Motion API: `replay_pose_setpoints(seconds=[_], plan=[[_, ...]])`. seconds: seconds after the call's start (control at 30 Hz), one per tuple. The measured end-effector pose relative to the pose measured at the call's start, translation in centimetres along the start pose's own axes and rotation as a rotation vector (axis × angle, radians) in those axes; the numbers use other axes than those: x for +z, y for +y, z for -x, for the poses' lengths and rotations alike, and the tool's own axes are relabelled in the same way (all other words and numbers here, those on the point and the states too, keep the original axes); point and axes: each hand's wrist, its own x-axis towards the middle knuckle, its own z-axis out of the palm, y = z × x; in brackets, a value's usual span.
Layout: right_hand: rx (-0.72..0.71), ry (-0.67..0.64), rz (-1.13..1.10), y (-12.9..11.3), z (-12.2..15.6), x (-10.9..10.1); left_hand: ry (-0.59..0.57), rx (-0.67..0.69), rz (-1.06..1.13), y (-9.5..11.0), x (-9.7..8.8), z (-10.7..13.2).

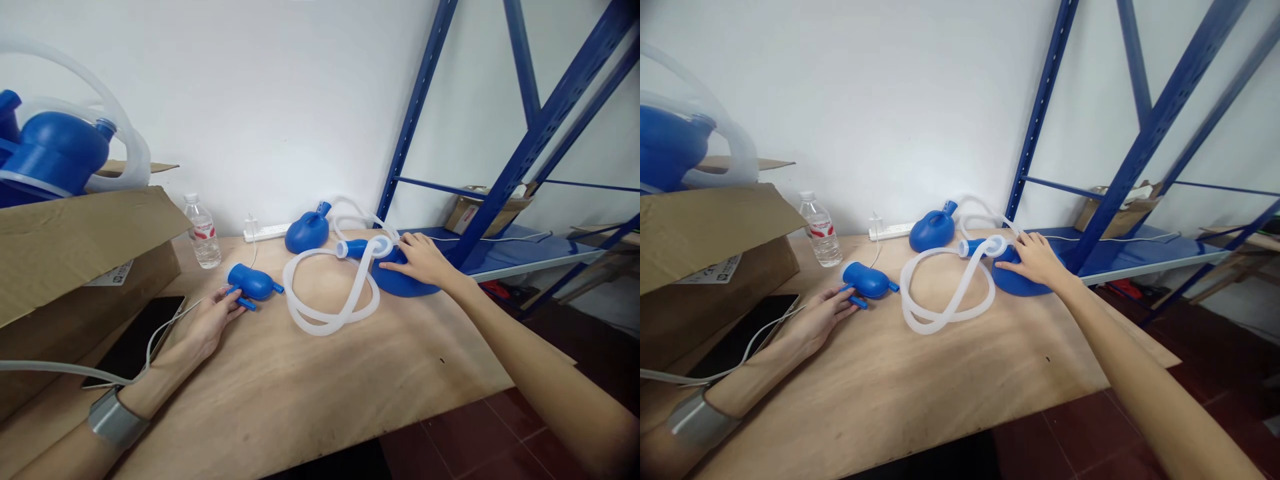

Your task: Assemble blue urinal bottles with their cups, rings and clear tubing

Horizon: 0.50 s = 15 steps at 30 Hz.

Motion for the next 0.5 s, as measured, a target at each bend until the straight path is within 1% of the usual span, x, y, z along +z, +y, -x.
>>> replay_pose_setpoints(seconds=[0.17,0.3,0.4,0.5], plan=[[-0.037,-0.041,-0.014,-1.4,0.8,-2.2,0.023,0.024,0.017,-0.3,0.1,0.0],[-0.014,-0.093,-0.083,-2.7,1.3,-3.6,0.042,0.042,0.040,-0.5,-0.1,-0.1],[0.020,-0.105,-0.119,-3.0,1.5,-3.9,0.028,0.050,0.055,-0.6,-0.3,-0.3],[0.021,-0.076,-0.128,-2.3,1.5,-3.0,-0.010,0.040,0.061,-0.6,-0.5,-0.3]])
